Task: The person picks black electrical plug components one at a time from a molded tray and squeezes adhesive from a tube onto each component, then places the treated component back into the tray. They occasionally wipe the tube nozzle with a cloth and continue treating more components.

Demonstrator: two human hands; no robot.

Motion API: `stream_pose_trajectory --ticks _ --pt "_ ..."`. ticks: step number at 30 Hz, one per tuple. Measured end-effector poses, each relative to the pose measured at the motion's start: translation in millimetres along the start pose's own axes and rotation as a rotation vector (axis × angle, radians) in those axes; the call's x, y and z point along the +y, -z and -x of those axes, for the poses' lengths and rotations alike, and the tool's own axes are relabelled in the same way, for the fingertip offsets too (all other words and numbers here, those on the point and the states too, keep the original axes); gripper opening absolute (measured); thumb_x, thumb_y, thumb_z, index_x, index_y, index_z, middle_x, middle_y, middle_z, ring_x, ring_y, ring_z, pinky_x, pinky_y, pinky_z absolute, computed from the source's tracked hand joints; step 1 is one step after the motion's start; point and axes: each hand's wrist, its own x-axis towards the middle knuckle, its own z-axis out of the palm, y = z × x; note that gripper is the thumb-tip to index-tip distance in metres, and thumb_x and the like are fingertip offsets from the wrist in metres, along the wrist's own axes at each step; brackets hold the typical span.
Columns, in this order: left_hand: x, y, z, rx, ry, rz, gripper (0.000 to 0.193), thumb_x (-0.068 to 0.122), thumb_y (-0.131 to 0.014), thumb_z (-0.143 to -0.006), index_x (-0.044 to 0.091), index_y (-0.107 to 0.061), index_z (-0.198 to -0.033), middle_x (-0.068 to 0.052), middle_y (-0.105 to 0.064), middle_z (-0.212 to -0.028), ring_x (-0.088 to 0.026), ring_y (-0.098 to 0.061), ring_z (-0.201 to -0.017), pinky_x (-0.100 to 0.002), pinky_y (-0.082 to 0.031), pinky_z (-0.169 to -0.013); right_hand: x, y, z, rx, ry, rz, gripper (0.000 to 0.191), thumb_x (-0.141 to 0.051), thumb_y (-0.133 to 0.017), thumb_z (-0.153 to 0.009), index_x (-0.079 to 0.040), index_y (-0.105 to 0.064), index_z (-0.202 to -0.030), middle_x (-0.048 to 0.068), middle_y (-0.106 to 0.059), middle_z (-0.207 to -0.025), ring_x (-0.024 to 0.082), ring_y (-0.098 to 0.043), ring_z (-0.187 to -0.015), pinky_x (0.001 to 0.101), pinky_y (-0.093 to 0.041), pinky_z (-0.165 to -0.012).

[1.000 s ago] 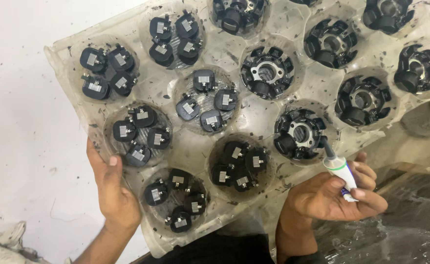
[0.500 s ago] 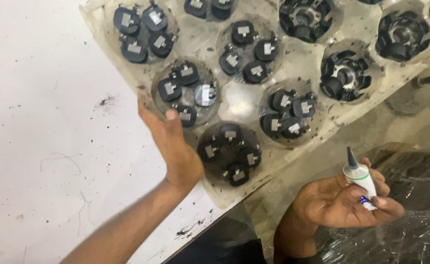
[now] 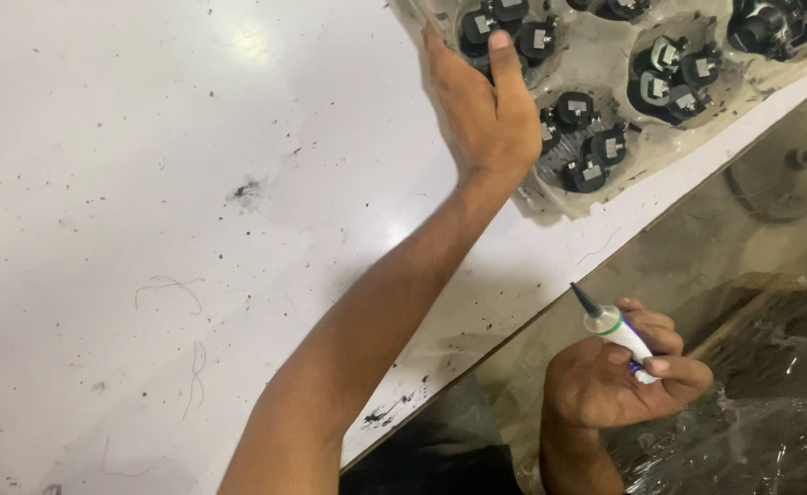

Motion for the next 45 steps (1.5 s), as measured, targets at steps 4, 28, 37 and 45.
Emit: stream_pose_trajectory --ticks 4,28,37,45 --pt "26 74 -10 -0.162 0.004 -0.118 0.091 0.046 -0.053 -0.107 -0.014 -0.01 -0.16 -0.038 -0.017 -0.166 -0.049 -0.013 -0.16 -0.061 -0.01 -0.128 -39 -13 32 -0.074 -0.039 -0.11 0.03 -0.015 -0.073 -0.107 -0.014 -0.045 -0.118 0.009 -0.066 -0.101 0.017 -0.06 -0.094 0.038 -0.053 -0.098" --pt "129 780 335 0.41 -0.03 -0.904 0.054 0.028 -0.055 -0.105 -0.008 -0.052 -0.146 -0.032 -0.054 -0.144 -0.049 -0.047 -0.14 -0.059 -0.035 -0.121 -330 -46 190 -0.656 -0.137 -0.392 0.026 0.0 -0.071 -0.095 -0.009 -0.049 -0.107 0.017 -0.066 -0.104 0.025 -0.067 -0.094 0.0374 -0.056 -0.088" --pt "97 782 307 0.332 0.035 -1.024 0.026 0.022 -0.07 -0.094 0.012 -0.072 -0.117 -0.009 -0.065 -0.139 -0.034 -0.049 -0.145 -0.06 -0.028 -0.126 -332 -101 233 -0.793 -0.174 -0.442 0.027 0.0 -0.071 -0.095 -0.009 -0.049 -0.108 0.019 -0.068 -0.104 0.022 -0.067 -0.092 0.0331 -0.056 -0.083" --pt "14 739 288 0.53 0.031 -1.152 0.011 0.025 -0.068 -0.096 0.015 -0.07 -0.091 -0.01 -0.068 -0.128 -0.037 -0.056 -0.136 -0.062 -0.032 -0.125 -254 -202 209 -0.959 -0.284 -0.343 0.027 0.007 -0.07 -0.091 -0.009 -0.052 -0.103 0.016 -0.067 -0.102 0.026 -0.069 -0.098 0.0318 -0.053 -0.075"
